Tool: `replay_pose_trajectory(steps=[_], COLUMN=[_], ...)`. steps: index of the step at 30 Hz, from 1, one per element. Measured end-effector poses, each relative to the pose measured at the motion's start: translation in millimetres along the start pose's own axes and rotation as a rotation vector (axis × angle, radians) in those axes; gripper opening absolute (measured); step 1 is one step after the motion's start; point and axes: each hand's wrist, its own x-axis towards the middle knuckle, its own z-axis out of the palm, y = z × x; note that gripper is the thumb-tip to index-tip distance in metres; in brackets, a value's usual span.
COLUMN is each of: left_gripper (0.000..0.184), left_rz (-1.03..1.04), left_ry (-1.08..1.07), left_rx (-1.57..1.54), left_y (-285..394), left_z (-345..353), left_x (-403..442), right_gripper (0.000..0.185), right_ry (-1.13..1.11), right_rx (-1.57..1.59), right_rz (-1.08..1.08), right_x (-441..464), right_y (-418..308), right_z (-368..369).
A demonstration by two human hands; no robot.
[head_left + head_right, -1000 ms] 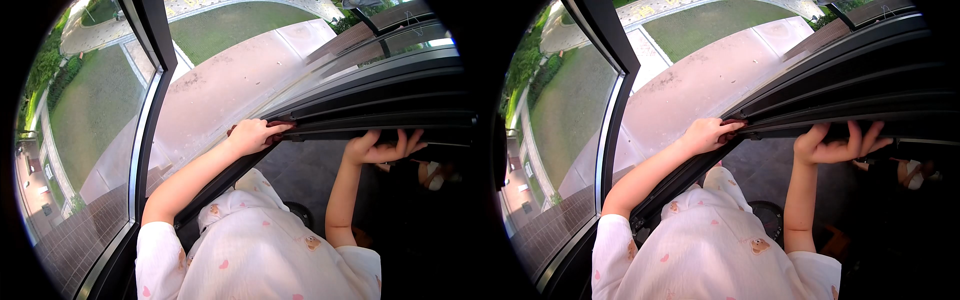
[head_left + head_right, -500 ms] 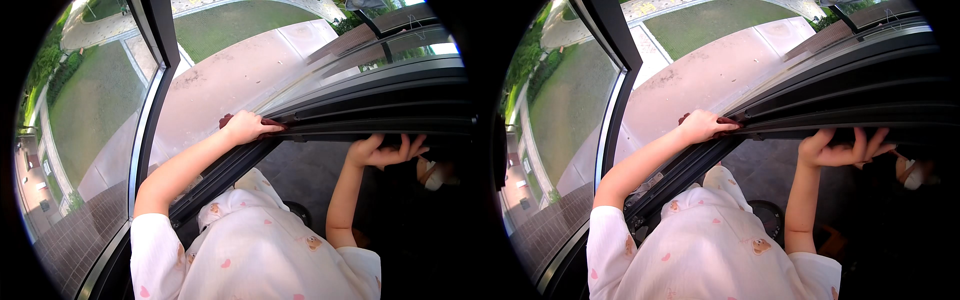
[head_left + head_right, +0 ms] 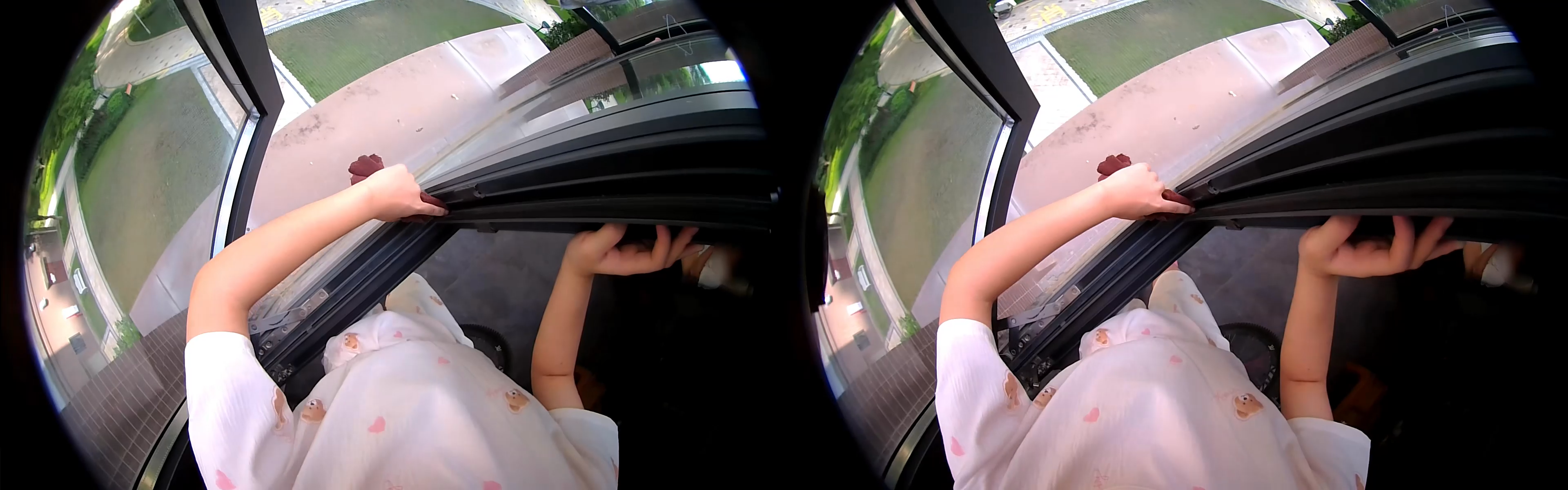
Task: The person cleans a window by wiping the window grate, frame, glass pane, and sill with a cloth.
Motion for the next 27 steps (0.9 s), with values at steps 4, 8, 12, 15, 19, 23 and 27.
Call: replay_pose_trajectory(steps=[4, 8, 12, 15, 19, 23, 27], left_gripper=[0.043, 0.046, 0.046, 0.043, 0.041, 0.038, 0.032], left_rz=[0.147, 0.035, -0.099, -0.167, -0.205, -0.238, -0.326], left_ry=[0.443, 0.731, 0.846, 0.874, 0.812, 0.788, 0.696], left_rx=[0.051, 0.057, -0.092, -0.089, -0.029, 0.001, 0.019], left_y=[0, 9, 22, 32, 33, 36, 47], left_z=[13, 11, 11, 23, 42, 47, 54], left_x=[-18, -22, -13, 0, 15, 15, 17], right_gripper=[0.036, 0.034, 0.034, 0.033, 0.034, 0.034, 0.033], right_ry=[0.016, -0.001, 0.002, 0.0, 0.005, 0.011, 0.002], right_rx=[-0.001, -0.014, -0.005, -0.008, 0.0, 0.006, -0.006], right_rz=[-0.04, -0.063, -0.06, -0.065, -0.064, -0.059, -0.062], right_x=[2, 4, 3, 3, 3, 3, 4], right_y=[2, 2, 2, 2, 2, 2, 3], right_z=[0, -2, -1, -1, -1, -1, -2])
